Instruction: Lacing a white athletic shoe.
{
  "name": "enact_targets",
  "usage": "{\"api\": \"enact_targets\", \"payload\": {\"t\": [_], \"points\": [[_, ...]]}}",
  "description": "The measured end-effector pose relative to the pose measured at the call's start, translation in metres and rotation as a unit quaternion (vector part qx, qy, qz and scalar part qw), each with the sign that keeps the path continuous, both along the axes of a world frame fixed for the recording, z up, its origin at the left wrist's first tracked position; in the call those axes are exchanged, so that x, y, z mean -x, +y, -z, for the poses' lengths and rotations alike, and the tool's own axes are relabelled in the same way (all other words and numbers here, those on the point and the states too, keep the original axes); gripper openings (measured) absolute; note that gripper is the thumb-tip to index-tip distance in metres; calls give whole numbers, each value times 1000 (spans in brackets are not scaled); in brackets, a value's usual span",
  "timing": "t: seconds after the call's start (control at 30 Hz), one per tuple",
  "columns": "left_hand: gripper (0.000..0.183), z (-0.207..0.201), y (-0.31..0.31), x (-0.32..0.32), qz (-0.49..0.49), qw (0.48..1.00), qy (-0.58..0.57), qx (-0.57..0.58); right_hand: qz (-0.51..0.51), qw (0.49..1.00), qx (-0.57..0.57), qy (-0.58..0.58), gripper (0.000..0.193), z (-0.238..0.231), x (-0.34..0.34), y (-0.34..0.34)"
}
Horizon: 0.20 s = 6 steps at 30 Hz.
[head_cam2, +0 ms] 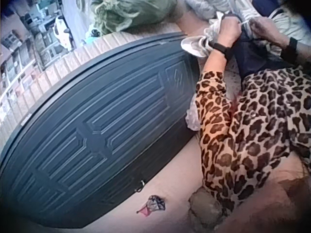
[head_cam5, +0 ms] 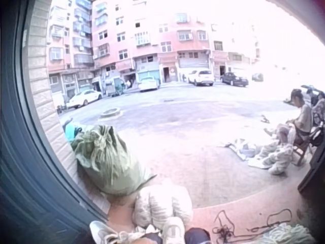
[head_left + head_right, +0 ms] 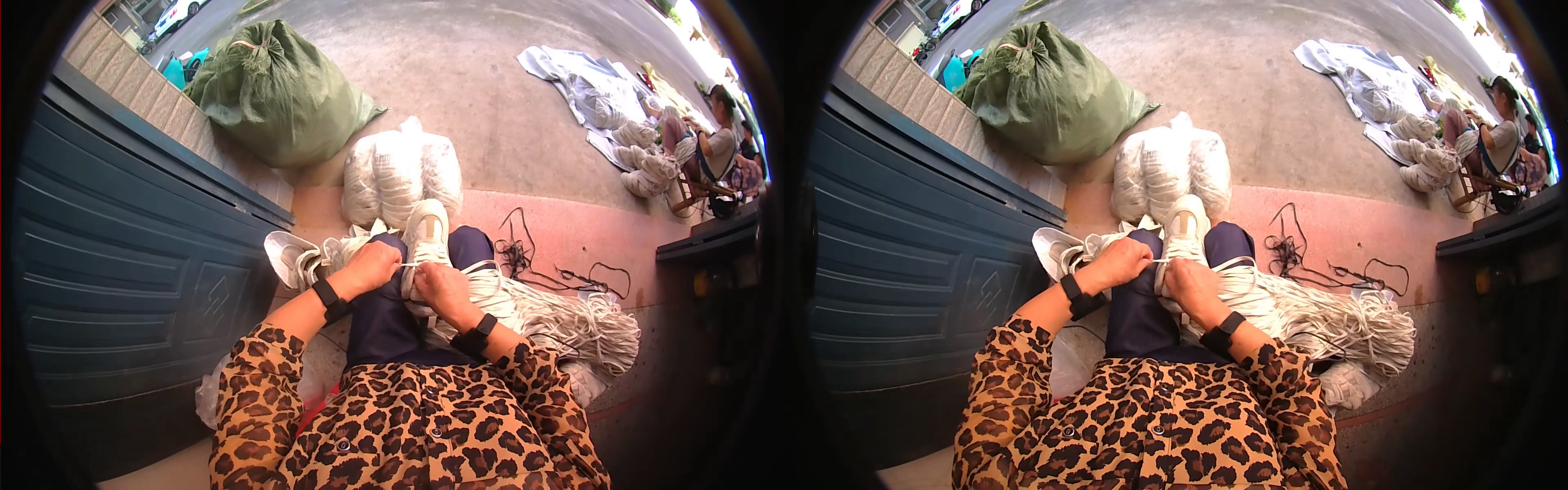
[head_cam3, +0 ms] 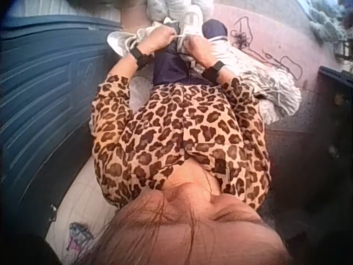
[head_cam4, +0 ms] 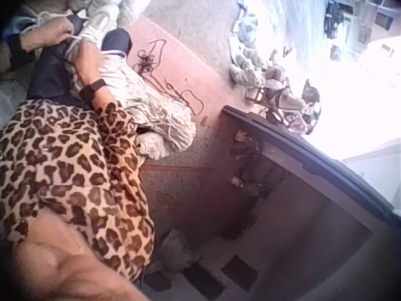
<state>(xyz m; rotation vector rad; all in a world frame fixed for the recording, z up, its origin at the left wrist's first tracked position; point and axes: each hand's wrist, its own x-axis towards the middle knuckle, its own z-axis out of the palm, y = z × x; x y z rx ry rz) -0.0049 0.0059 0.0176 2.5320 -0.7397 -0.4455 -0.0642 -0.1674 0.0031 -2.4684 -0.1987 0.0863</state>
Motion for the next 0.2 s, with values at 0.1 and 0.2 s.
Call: {"api": "enact_targets", "payload": {"t": [0.1, 0.2], "points": [[10, 9, -2, 13, -15, 999, -36, 7, -56, 994, 23, -89, 15, 6, -4, 0], [11, 15, -4, 22, -55, 996, -62, 24, -94, 992, 81, -36, 11, 13, -13, 3]]}}
